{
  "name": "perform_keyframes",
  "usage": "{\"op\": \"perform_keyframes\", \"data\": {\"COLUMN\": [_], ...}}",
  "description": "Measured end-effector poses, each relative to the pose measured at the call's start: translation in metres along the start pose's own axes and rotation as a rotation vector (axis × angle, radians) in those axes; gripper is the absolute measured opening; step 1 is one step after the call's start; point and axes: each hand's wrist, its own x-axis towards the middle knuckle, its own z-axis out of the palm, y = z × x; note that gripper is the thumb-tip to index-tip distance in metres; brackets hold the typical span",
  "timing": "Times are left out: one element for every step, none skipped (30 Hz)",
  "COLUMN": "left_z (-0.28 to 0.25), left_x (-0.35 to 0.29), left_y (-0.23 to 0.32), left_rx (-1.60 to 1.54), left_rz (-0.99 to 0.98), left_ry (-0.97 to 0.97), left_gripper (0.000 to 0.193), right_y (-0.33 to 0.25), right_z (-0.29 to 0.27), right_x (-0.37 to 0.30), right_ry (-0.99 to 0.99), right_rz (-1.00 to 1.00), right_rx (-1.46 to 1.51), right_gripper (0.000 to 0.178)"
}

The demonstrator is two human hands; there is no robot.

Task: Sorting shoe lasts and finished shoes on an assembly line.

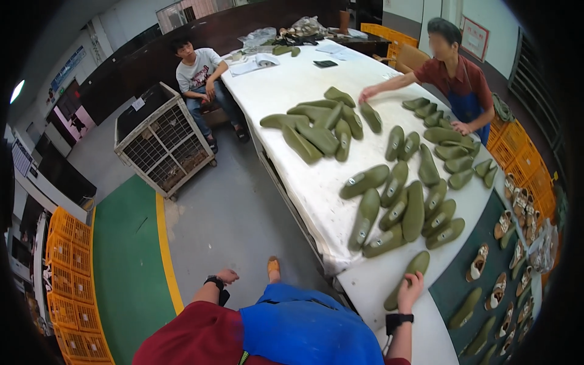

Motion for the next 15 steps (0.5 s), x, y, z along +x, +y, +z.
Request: {"op": "perform_keyframes", "data": {"left_z": [-0.015,-0.032,-0.05,-0.076,-0.106,-0.138,-0.169,-0.205,-0.237,-0.267,-0.306,-0.331,-0.345,-0.364,-0.37], "left_x": [0.002,0.013,0.027,0.042,0.057,0.071,0.086,0.105,0.125,0.122,0.121,0.137,0.126,0.124,0.112], "left_y": [-0.003,-0.011,-0.016,-0.017,-0.017,-0.014,-0.008,-0.012,-0.011,0.026,0.057,0.061,0.118,0.149,0.19], "left_rx": [-0.087,-0.093,-0.086,-0.066,-0.047,-0.041,-0.035,-0.028,-0.021,-0.04,-0.03,-0.082,-0.029,-0.032,-0.141], "left_rz": [0.015,0.021,0.045,0.074,0.088,0.098,0.114,0.163,0.215,0.221,0.279,0.467,0.628,0.699,0.789], "left_ry": [-0.043,-0.029,0.006,0.038,0.035,0.081,0.123,0.213,0.297,0.36,0.316,0.556,0.586,0.622,0.532], "left_gripper": [0.036,0.036,0.037,0.039,0.039,0.039,0.039,0.04,0.04,0.042,0.043,0.043,0.042,0.043,0.044], "right_y": [0.003,0.006,0.012,0.015,0.016,0.017,0.011,0.005,0.008,-0.023,-0.059,-0.105,-0.12,-0.175,-0.223], "right_z": [-0.003,-0.004,-0.008,-0.012,-0.021,-0.034,-0.042,-0.052,-0.057,-0.067,-0.075,-0.079,-0.093,-0.097,-0.1], "right_x": [-0.002,-0.001,-0.002,-0.001,0.002,-0.003,0.002,0.016,0.037,0.055,0.068,0.099,0.108,0.138,0.157], "right_ry": [-0.021,-0.044,-0.075,-0.098,-0.122,-0.142,-0.115,-0.086,-0.05,-0.096,-0.04,-0.085,-0.01,-0.118,-0.071], "right_rz": [0.009,0.01,0.015,0.033,0.153,0.289,0.271,0.25,0.119,0.145,0.078,0.015,-0.058,-0.048,-0.027], "right_rx": [-0.002,-0.001,0.003,0.004,-0.048,-0.107,-0.152,-0.197,-0.302,-0.282,-0.264,-0.243,-0.209,-0.177,-0.218], "right_gripper": [0.016,0.016,0.019,0.021,0.024,0.026,0.028,0.03,0.034,0.037,0.038,0.037,0.035,0.035,0.036]}}
